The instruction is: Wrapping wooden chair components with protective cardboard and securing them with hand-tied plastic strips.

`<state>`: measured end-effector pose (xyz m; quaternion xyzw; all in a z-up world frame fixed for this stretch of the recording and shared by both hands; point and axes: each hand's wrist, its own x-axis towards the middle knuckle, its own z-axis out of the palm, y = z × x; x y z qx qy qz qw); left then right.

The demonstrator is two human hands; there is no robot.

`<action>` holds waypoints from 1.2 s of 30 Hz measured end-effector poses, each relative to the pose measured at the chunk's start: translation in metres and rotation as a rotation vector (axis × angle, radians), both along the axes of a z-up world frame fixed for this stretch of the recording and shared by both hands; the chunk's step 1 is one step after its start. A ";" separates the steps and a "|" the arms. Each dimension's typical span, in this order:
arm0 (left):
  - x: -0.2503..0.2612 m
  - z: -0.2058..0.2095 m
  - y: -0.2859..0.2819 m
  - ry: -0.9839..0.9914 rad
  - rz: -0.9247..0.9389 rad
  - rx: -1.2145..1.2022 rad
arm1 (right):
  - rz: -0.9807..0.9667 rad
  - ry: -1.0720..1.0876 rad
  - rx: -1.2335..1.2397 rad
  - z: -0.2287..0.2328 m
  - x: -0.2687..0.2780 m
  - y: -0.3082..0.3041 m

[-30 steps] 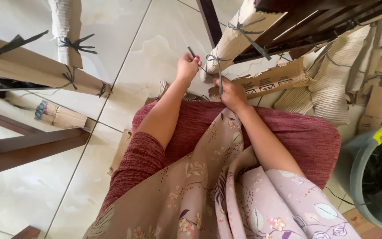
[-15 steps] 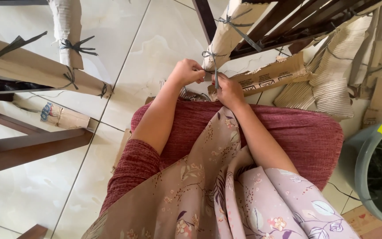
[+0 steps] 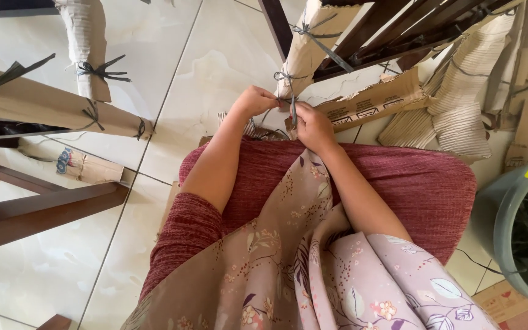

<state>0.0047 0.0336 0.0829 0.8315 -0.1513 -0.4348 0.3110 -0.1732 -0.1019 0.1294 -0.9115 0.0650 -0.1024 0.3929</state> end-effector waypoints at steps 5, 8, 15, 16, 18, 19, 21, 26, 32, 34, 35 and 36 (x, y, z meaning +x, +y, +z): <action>0.000 -0.024 0.001 -0.072 0.049 -0.037 | -0.075 -0.065 0.154 -0.021 0.003 0.004; -0.005 0.007 0.001 0.082 0.205 -0.120 | -0.232 0.012 0.511 0.004 0.001 0.025; -0.018 0.051 0.001 0.476 0.517 -0.333 | -0.438 0.042 0.833 -0.034 0.004 0.052; -0.019 0.054 0.002 0.479 0.518 -0.331 | -0.439 0.045 0.833 -0.033 0.004 0.055; -0.019 0.060 0.002 0.561 0.596 -0.343 | -0.473 0.014 0.666 -0.030 0.007 0.059; -0.019 0.045 0.003 0.561 0.594 -0.344 | -0.474 0.013 0.664 -0.031 0.006 0.063; -0.016 0.016 0.007 0.360 0.464 -0.310 | -0.279 -0.143 0.386 -0.031 0.007 0.071; -0.018 0.028 0.012 0.304 0.400 -0.286 | -0.383 -0.078 0.539 -0.032 -0.006 0.076; -0.012 0.013 0.012 0.268 0.314 -0.278 | -0.564 -0.079 0.770 -0.043 0.005 0.054; -0.009 0.010 0.012 0.252 0.290 -0.268 | -0.525 -0.101 0.781 -0.047 0.015 0.052; -0.008 0.008 0.011 0.239 0.270 -0.284 | -0.527 -0.132 0.708 -0.046 0.020 0.051; -0.007 0.005 0.011 0.228 0.252 -0.299 | -0.527 -0.161 0.634 -0.046 0.023 0.051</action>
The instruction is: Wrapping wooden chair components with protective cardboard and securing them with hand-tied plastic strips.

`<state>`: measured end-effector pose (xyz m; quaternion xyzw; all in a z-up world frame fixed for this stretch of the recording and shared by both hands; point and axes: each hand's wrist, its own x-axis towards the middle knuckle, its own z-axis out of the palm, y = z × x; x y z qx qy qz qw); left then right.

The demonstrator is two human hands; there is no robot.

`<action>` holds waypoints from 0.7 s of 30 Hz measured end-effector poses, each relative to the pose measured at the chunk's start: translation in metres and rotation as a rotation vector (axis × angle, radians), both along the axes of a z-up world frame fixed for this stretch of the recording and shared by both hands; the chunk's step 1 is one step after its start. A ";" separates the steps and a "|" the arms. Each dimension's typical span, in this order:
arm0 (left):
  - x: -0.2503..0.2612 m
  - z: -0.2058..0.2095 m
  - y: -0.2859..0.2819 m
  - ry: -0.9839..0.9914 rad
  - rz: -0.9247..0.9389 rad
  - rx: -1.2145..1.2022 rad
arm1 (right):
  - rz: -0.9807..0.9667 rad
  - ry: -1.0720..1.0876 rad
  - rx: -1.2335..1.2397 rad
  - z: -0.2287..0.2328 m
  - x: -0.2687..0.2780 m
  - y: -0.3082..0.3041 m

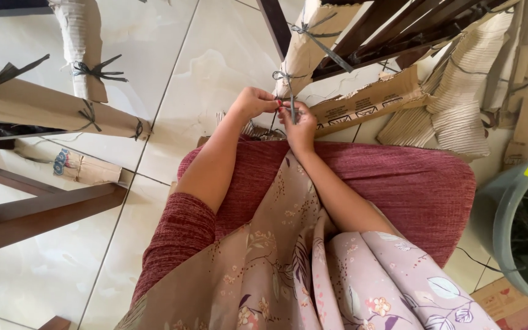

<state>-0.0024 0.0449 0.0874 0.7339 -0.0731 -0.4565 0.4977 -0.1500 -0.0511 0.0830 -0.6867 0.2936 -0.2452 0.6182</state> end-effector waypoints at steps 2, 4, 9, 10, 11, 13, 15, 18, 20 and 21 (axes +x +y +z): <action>-0.001 0.004 0.002 -0.012 -0.026 0.008 | -0.018 0.019 -0.019 -0.007 0.002 -0.002; -0.002 0.007 0.002 -0.025 -0.054 0.011 | -0.037 0.037 -0.042 -0.012 0.003 -0.003; 0.003 -0.002 0.000 -0.018 -0.078 0.076 | -0.146 -0.029 -0.333 -0.014 0.007 -0.009; 0.004 -0.005 -0.001 -0.016 -0.079 0.076 | -0.147 -0.026 -0.332 -0.007 0.008 -0.007; 0.004 -0.007 -0.001 0.007 -0.069 0.112 | -0.123 -0.061 -0.354 0.001 0.009 -0.004; 0.004 -0.003 -0.002 0.028 -0.057 0.145 | -0.096 -0.097 -0.377 0.010 0.011 -0.002; 0.002 0.010 0.000 0.101 0.009 0.167 | -0.093 -0.093 -0.311 0.012 0.013 0.000; 0.002 0.013 0.001 0.150 0.015 0.164 | -0.124 -0.122 -0.242 0.002 0.015 0.001; 0.006 0.006 0.002 0.148 0.012 0.158 | -0.158 -0.091 -0.041 -0.004 0.018 0.002; 0.007 0.003 0.002 0.147 0.010 0.154 | -0.189 -0.060 0.162 -0.007 0.020 0.002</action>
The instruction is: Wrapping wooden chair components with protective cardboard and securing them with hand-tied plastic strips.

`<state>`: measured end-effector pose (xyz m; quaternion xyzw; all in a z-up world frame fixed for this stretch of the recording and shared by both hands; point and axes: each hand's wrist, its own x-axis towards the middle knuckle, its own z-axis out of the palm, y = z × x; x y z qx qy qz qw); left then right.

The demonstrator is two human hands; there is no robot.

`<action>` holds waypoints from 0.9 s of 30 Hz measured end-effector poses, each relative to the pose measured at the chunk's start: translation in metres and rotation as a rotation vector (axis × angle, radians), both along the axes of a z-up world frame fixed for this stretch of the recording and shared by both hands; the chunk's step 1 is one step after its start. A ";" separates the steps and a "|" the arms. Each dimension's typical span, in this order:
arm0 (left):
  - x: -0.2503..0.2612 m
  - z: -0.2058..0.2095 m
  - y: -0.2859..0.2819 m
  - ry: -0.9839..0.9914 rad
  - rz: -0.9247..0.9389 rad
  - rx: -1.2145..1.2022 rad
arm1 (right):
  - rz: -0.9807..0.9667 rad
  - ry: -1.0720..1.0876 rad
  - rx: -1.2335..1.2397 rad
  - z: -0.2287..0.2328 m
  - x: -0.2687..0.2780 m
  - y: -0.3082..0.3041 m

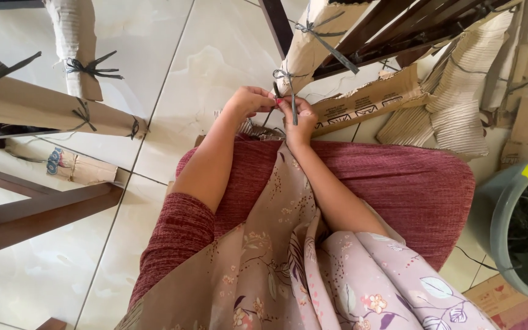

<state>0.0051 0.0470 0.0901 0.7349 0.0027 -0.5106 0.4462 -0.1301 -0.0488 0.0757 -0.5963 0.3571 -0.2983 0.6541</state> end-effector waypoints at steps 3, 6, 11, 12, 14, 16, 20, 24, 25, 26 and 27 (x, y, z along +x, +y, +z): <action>0.001 0.012 0.002 -0.059 0.003 -0.053 | 0.018 0.010 0.403 0.006 0.008 0.006; 0.006 -0.003 0.004 -0.108 -0.038 -0.040 | 0.055 0.077 0.657 -0.015 0.008 -0.006; 0.003 -0.004 0.000 -0.189 -0.077 0.031 | 0.029 0.056 0.630 -0.012 0.014 -0.002; 0.004 -0.008 -0.003 -0.240 -0.103 0.070 | -0.003 0.018 0.559 -0.008 0.015 0.001; 0.000 -0.006 -0.003 -0.276 -0.124 0.098 | -0.043 0.027 0.478 0.003 0.017 0.007; -0.001 0.001 -0.004 -0.319 -0.142 0.126 | -0.079 0.031 0.395 0.006 0.022 0.011; -0.006 0.011 0.001 -0.390 -0.139 0.111 | -0.169 0.042 0.372 -0.006 0.030 0.012; -0.006 0.004 -0.003 -0.262 0.034 0.053 | -0.130 0.025 0.566 -0.025 0.028 0.005; -0.006 0.003 -0.002 -0.260 0.033 0.052 | -0.131 0.027 0.565 -0.024 0.027 0.001; -0.006 0.003 -0.001 -0.225 0.019 0.042 | -0.096 0.043 0.623 -0.024 0.026 -0.002; -0.004 0.003 0.000 -0.194 0.004 0.032 | -0.060 0.056 0.682 -0.023 0.026 -0.006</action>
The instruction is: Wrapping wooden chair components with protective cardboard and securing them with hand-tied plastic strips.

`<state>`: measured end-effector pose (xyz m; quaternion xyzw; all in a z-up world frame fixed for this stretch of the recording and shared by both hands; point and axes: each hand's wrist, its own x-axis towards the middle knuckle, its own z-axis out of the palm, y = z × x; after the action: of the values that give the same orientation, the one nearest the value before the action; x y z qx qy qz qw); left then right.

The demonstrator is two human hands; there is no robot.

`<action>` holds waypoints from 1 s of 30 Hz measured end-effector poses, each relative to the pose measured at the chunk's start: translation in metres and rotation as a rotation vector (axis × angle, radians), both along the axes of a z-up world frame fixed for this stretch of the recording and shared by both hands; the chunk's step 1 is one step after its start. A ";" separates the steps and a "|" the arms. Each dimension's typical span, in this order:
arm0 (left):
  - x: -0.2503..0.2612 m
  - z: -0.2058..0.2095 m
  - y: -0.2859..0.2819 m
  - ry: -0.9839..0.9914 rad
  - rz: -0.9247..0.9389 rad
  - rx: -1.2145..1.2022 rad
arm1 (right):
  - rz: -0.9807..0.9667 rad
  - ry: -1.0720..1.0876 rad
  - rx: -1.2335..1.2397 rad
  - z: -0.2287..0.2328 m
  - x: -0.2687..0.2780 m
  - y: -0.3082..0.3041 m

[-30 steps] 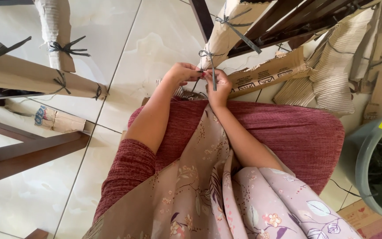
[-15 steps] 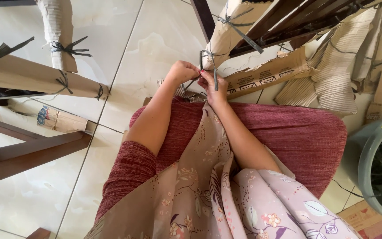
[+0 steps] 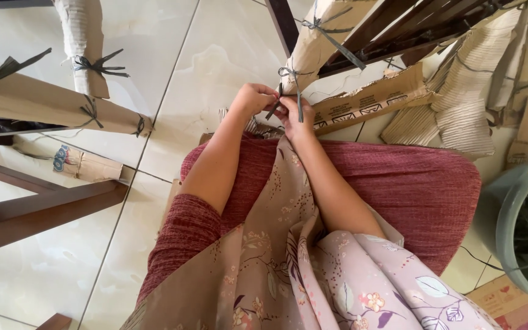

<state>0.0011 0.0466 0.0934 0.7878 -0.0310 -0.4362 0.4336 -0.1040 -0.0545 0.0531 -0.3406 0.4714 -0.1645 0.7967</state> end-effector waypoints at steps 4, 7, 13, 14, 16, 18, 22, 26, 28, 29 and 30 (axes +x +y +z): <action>-0.001 0.015 0.009 0.041 -0.038 -0.009 | 0.104 0.042 0.168 -0.030 -0.002 -0.020; -0.003 0.017 0.009 0.197 0.072 -0.127 | 0.155 0.037 0.334 -0.056 -0.002 -0.034; 0.003 0.002 0.003 0.297 0.107 -0.161 | 0.169 -0.032 0.527 -0.034 -0.012 -0.039; 0.002 0.004 0.003 0.300 0.113 -0.165 | 0.182 -0.057 0.562 -0.039 -0.012 -0.040; -0.001 0.006 0.001 0.303 0.121 -0.165 | 0.196 -0.082 0.600 -0.046 -0.014 -0.041; -0.002 0.006 -0.005 0.370 0.130 -0.170 | 0.205 -0.121 0.651 -0.049 -0.015 -0.043; -0.002 -0.002 -0.009 0.411 0.124 -0.168 | 0.207 -0.106 0.724 -0.060 -0.017 -0.047; 0.000 -0.032 -0.013 0.322 0.056 -0.145 | 0.379 -0.089 0.626 -0.006 -0.024 -0.040; 0.000 -0.045 -0.014 0.261 -0.011 -0.119 | 0.458 -0.080 0.579 0.008 -0.026 -0.038; 0.000 -0.050 -0.014 0.189 -0.043 -0.104 | 0.482 -0.069 0.510 0.004 -0.027 -0.038; 0.000 -0.054 -0.015 0.117 -0.075 -0.088 | 0.507 -0.059 0.440 0.001 -0.028 -0.038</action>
<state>0.0011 0.0318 0.0389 0.7393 -0.0543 -0.4958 0.4524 -0.1322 -0.0928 0.0542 -0.2620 0.3724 0.1347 0.8801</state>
